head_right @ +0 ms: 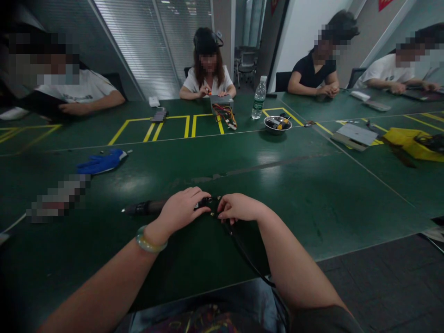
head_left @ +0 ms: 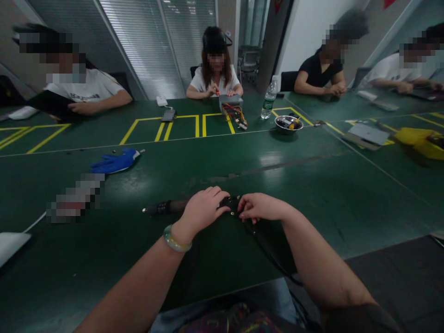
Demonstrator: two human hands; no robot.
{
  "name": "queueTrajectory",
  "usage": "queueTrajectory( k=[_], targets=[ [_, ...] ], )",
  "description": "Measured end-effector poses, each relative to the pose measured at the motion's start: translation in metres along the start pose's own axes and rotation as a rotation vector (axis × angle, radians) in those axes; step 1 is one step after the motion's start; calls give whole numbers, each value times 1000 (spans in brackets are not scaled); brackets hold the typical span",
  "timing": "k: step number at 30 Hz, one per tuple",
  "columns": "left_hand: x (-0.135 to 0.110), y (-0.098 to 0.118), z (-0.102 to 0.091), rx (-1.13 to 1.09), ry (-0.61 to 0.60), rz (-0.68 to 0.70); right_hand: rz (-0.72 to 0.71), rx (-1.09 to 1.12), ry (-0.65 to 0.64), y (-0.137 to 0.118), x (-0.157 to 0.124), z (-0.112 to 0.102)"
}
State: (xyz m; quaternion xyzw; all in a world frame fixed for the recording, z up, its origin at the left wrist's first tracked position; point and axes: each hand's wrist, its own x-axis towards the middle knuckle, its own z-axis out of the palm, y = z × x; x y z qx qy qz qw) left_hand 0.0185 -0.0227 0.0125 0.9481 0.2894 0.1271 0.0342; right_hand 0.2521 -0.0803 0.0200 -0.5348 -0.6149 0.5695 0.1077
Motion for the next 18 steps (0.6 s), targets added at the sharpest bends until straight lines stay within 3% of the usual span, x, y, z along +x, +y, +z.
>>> queueTrajectory(
  k=[9,18],
  targets=[
    [13,-10,6,-31,52,113,16,15,27,-1,-1,0],
    [9,10,8,-105,139,34,31,-36,270,-3,5,6]
  ],
)
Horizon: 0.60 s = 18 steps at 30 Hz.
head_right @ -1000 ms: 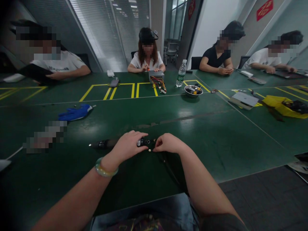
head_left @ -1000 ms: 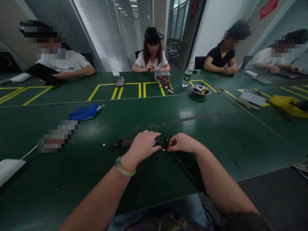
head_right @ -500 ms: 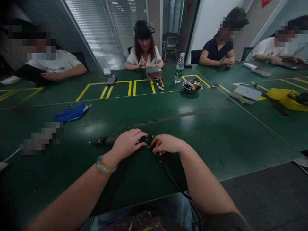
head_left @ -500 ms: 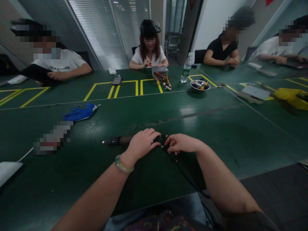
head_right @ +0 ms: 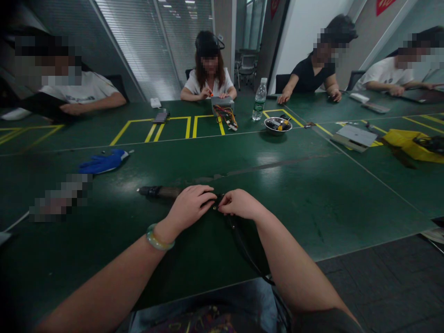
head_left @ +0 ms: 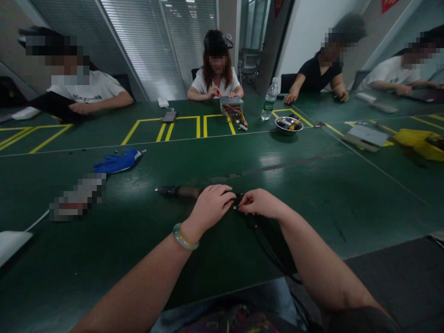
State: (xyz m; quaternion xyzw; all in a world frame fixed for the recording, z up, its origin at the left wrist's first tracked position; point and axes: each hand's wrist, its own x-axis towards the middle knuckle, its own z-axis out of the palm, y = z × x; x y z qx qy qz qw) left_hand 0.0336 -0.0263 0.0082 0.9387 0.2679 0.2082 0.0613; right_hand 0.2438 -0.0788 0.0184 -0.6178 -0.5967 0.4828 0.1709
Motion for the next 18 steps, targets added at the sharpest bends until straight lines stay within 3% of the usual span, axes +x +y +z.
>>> queueTrajectory(
  k=[6,18],
  targets=[
    [1,-1,3,-54,-12,-38,-9,-283,284,0,0,-2],
    [4,-5,8,-88,-4,-77,-36,-554,473,-9,4,16]
  ],
)
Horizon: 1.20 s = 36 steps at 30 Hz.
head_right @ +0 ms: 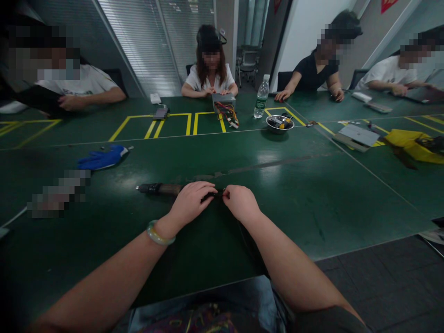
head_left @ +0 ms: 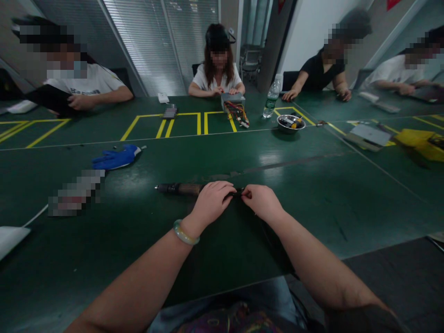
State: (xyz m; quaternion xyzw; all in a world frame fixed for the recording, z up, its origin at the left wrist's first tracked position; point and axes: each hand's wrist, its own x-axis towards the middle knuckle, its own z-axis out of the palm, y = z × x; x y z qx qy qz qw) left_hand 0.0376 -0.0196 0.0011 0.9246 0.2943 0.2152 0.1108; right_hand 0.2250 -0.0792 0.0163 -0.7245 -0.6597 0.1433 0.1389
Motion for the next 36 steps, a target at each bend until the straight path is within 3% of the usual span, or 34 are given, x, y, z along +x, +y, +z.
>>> queueTrajectory(
  k=[9,20,36],
  targets=[
    [0,-2,1,-4,10,-17,-64,107,16,0,3,3],
    [0,-5,0,-9,26,-3,-18,256,31,6,4,9],
    [-1,-3,0,-33,48,-3,-16,286,21,2,4,6]
  ],
)
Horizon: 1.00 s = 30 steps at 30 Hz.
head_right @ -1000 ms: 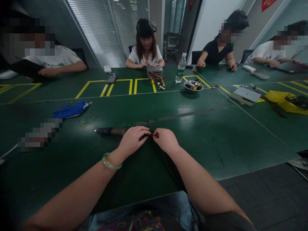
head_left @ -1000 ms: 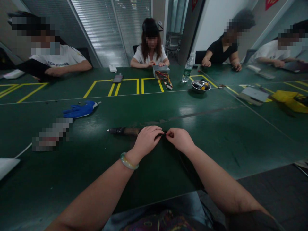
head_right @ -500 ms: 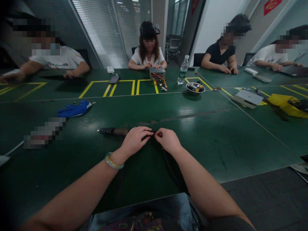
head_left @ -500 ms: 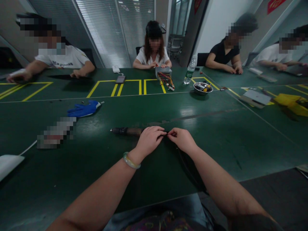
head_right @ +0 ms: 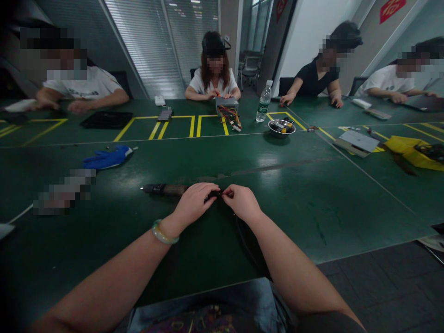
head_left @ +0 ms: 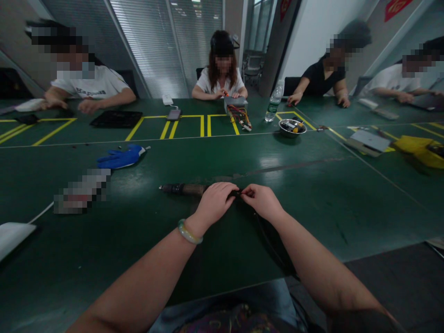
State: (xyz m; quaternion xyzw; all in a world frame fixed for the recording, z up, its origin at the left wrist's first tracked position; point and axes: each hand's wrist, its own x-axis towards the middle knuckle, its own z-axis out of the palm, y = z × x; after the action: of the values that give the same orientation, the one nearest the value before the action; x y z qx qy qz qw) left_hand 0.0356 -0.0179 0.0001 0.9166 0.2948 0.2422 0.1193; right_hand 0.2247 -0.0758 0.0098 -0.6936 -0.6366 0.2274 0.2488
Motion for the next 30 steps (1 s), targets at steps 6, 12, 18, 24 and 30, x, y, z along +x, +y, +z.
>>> queueTrajectory(
  k=[6,12,18,24,30],
  targets=[
    [0,0,-1,2,-12,17,2,-6,-4,0,-1,-1],
    [-1,-4,1,8,-16,14,-8,-30,3,1,-1,-1],
    [-1,-7,6,-13,10,32,2,-85,56,1,0,5],
    [0,-6,6,-10,35,41,-7,-79,125,2,-1,13],
    [-1,-6,5,-13,43,58,-19,-174,104,0,4,17]
  ],
)
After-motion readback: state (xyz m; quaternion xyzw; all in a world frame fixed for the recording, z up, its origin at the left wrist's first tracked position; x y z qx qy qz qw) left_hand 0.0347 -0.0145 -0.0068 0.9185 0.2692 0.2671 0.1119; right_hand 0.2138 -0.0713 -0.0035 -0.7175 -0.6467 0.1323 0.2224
